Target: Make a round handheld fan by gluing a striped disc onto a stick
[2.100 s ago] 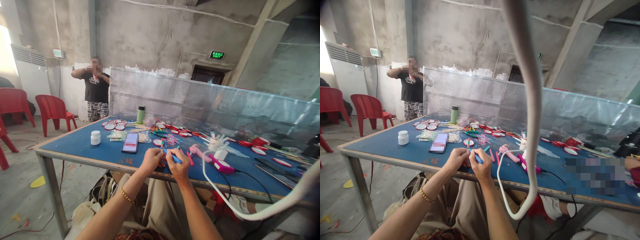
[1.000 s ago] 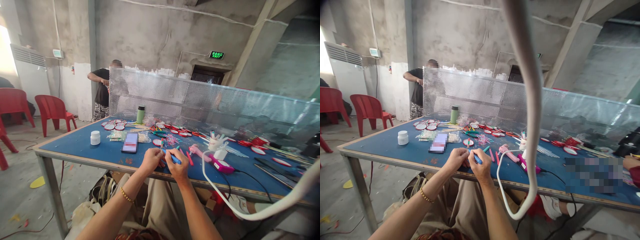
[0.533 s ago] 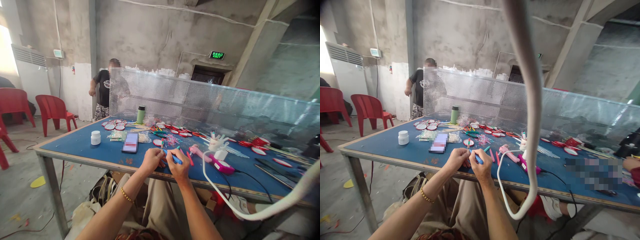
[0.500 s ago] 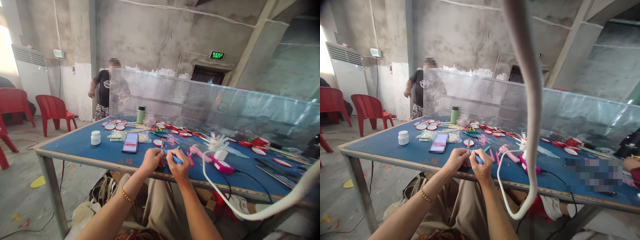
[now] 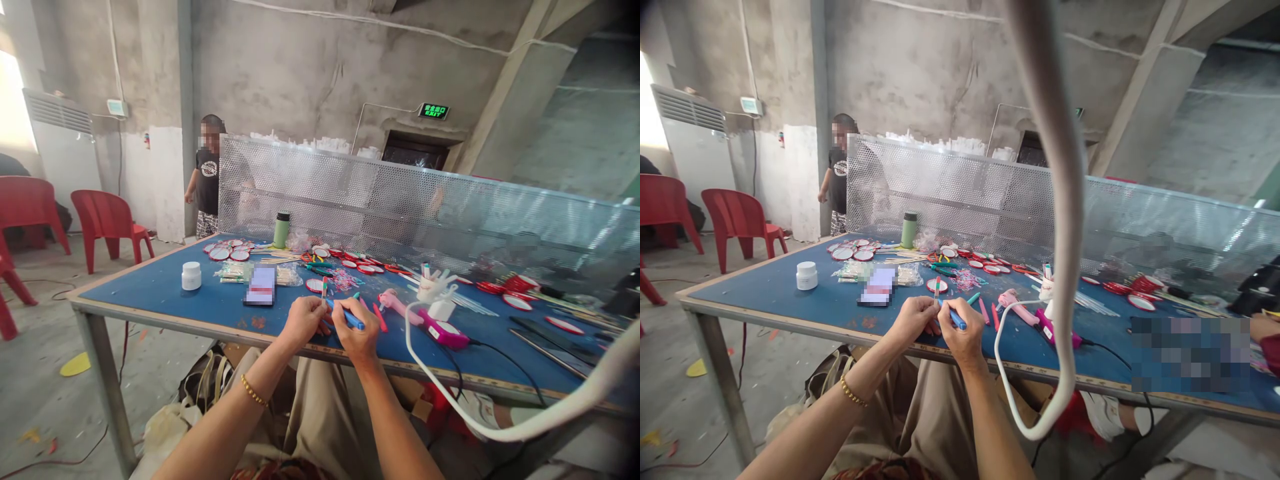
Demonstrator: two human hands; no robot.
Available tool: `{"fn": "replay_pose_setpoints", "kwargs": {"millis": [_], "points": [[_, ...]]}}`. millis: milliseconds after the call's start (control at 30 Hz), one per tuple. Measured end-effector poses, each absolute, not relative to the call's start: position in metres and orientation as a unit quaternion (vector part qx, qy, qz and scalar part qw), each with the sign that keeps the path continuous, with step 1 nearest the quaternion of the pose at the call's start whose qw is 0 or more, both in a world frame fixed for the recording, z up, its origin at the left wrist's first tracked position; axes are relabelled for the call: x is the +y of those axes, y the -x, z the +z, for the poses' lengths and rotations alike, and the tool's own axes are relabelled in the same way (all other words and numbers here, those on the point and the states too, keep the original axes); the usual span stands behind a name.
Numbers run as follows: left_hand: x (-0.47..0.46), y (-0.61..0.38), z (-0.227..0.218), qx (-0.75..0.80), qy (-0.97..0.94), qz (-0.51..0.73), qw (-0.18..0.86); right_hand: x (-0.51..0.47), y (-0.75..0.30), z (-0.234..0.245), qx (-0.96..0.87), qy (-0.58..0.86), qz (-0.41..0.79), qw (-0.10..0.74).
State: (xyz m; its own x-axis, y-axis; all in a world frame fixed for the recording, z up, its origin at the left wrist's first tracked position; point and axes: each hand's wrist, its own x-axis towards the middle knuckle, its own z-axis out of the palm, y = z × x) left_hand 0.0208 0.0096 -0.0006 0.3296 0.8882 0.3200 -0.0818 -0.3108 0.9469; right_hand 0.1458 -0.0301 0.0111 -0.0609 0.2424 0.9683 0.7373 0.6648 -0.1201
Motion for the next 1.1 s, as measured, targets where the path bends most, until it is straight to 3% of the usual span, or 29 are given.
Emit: {"fn": "replay_pose_setpoints", "kwargs": {"millis": [1100], "points": [[0.0089,-0.0196,-0.0002,0.317,-0.657,0.485,0.482,-0.0330,-0.1444,0.0129,-0.708,0.353,-0.196,0.580]]}}
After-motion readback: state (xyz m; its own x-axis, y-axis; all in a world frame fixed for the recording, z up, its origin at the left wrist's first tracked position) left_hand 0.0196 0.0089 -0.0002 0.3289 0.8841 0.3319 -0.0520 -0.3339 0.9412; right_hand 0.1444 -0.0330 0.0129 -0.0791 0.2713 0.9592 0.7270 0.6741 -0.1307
